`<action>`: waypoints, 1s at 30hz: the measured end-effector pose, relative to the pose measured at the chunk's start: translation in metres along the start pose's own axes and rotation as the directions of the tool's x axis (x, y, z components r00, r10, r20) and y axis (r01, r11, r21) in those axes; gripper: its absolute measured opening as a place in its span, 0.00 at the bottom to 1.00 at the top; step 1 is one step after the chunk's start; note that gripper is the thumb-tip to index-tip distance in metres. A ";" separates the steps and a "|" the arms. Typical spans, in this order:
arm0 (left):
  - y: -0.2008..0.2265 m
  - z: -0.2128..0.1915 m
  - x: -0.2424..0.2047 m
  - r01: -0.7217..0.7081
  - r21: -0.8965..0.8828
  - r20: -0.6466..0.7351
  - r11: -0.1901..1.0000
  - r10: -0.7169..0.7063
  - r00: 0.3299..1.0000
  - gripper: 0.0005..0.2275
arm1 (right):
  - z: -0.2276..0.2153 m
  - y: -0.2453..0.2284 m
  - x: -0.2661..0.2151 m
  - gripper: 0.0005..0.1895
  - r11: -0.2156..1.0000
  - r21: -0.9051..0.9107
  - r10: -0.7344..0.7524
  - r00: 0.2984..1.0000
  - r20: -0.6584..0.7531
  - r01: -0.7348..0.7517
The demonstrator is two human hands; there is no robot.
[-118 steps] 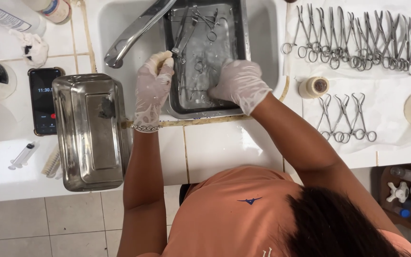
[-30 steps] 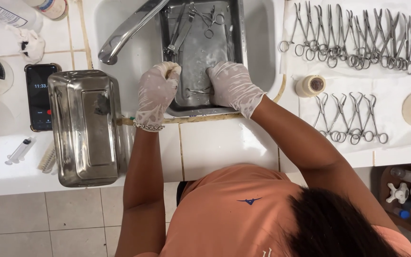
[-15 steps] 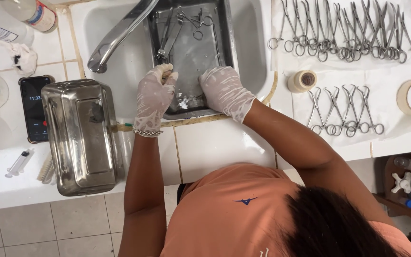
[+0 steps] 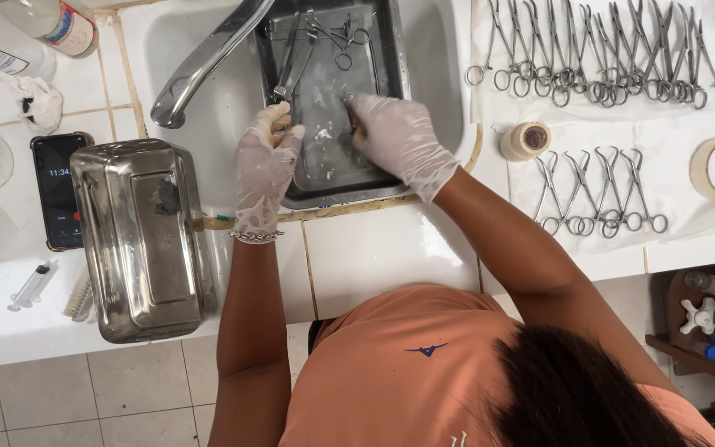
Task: Washing and scrubbing various surgical instruments in a tray of water and organizing them on a counter.
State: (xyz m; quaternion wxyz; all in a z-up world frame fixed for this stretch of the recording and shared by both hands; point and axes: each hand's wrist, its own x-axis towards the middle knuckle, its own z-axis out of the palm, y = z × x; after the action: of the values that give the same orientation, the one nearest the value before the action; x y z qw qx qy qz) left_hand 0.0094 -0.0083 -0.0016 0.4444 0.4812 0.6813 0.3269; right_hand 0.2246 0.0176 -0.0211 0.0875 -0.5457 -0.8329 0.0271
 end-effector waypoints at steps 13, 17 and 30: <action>0.030 0.049 0.004 -0.055 -0.480 0.099 0.876 0.116 0.988 0.06 | -0.041 0.000 -0.026 0.18 0.941 0.332 0.124 0.981 -0.152 -0.067; 0.032 0.057 0.002 -0.062 -0.501 0.070 0.863 0.111 0.991 0.06 | -0.054 -0.006 -0.041 0.32 0.932 0.354 0.098 0.994 -0.038 -0.078; 0.092 0.078 -0.052 -0.190 -0.188 0.284 0.964 0.238 0.929 0.10 | -0.122 0.060 -0.123 0.33 0.849 0.279 0.462 0.887 0.022 -0.449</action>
State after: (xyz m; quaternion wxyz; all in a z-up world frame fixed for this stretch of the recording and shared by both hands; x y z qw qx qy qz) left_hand 0.1226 -0.0259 0.0635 0.5421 0.5608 0.5199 0.3482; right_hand 0.3484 -0.0769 0.0759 0.1728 -0.7103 -0.6655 0.1506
